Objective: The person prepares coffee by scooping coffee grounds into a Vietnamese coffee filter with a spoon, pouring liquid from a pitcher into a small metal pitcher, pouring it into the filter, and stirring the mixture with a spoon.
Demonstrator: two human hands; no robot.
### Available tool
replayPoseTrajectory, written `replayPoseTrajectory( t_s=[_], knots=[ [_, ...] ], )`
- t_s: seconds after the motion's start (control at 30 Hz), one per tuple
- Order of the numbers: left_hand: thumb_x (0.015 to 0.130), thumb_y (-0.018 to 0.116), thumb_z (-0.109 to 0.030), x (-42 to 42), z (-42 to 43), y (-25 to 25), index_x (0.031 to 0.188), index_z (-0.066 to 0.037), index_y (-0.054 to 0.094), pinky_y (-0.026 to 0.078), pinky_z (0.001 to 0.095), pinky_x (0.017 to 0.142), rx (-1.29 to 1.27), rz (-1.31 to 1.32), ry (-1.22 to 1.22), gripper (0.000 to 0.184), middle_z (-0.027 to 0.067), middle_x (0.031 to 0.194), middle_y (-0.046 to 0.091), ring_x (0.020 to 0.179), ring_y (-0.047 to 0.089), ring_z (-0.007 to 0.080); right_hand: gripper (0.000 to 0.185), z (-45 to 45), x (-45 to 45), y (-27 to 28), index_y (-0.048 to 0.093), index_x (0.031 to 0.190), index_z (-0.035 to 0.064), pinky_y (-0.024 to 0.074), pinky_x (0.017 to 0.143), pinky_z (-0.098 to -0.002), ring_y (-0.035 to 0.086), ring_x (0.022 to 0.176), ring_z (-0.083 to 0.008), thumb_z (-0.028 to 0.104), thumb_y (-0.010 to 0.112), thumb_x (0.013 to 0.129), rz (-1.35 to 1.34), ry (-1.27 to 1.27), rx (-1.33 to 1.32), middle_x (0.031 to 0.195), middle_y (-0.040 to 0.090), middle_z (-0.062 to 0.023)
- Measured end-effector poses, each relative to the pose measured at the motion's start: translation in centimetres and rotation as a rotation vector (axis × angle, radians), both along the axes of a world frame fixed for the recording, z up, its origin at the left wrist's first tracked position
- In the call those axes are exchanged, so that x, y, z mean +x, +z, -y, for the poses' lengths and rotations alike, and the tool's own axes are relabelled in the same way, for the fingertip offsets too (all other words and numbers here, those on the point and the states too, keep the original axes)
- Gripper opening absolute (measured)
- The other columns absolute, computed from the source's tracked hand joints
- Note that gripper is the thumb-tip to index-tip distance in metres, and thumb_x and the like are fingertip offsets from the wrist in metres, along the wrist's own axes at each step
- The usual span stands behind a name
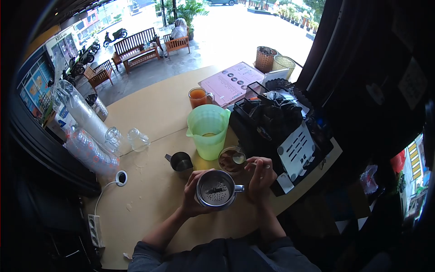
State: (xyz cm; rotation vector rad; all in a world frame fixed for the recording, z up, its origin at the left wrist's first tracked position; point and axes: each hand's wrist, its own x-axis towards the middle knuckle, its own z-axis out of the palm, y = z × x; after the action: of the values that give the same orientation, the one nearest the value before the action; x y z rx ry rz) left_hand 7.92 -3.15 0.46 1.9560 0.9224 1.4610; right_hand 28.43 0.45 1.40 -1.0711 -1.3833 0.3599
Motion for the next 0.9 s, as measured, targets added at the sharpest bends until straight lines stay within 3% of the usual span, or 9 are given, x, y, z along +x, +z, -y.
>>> replayPoseTrajectory(
  t_s=[0.07,0.3,0.37,0.9],
  knots=[
    [0.056,0.090,-0.034,0.1,0.1,-0.3,0.126,0.003,0.053,0.047,0.0397,0.096,0.026,0.043,-0.009,0.087,0.0153,0.119,0.058,0.111,0.056,0.0286,0.024,-0.3,-0.3,-0.1,0.053,0.091,-0.0006,0.0490,0.057,-0.0256,0.063,0.064,-0.0137,0.017,0.042,0.103,-0.031,0.059,-0.028,0.083,0.066,-0.0108],
    [0.057,0.087,-0.038,0.1,0.1,-1.2,0.125,0.004,0.054,0.047,0.0406,0.095,0.023,0.074,-0.009,0.086,0.0161,0.120,0.057,0.111,0.056,0.0292,0.020,-1.1,-0.5,-1.1,0.053,0.092,-0.0007,0.0513,0.059,-0.0260,0.064,0.066,-0.0137,0.014,0.045,0.102,0.028,0.107,-0.090,0.083,0.066,-0.0101],
    [0.057,0.084,-0.043,0.1,0.1,-1.3,0.124,0.005,0.054,0.047,0.0414,0.094,0.022,0.076,0.000,0.087,0.0164,0.119,0.058,0.111,0.056,0.0299,0.012,-1.4,-1.1,-1.4,0.058,0.089,0.0035,0.0457,0.054,-0.0231,0.061,0.059,-0.0097,0.009,0.053,0.098,-0.075,0.078,-0.024,0.068,0.062,-0.0040],
    [0.058,0.083,-0.044,0.1,0.0,-1.3,0.126,0.005,0.054,0.047,0.0413,0.093,0.056,0.060,0.005,0.088,0.0167,0.116,0.058,0.109,0.057,0.0303,0.017,-1.8,-1.5,-2.0,0.057,0.095,0.0017,0.0501,0.060,-0.0243,0.066,0.067,-0.0127,0.016,0.050,0.101,-0.103,0.186,-0.095,0.075,0.065,-0.0064]
  ],
)
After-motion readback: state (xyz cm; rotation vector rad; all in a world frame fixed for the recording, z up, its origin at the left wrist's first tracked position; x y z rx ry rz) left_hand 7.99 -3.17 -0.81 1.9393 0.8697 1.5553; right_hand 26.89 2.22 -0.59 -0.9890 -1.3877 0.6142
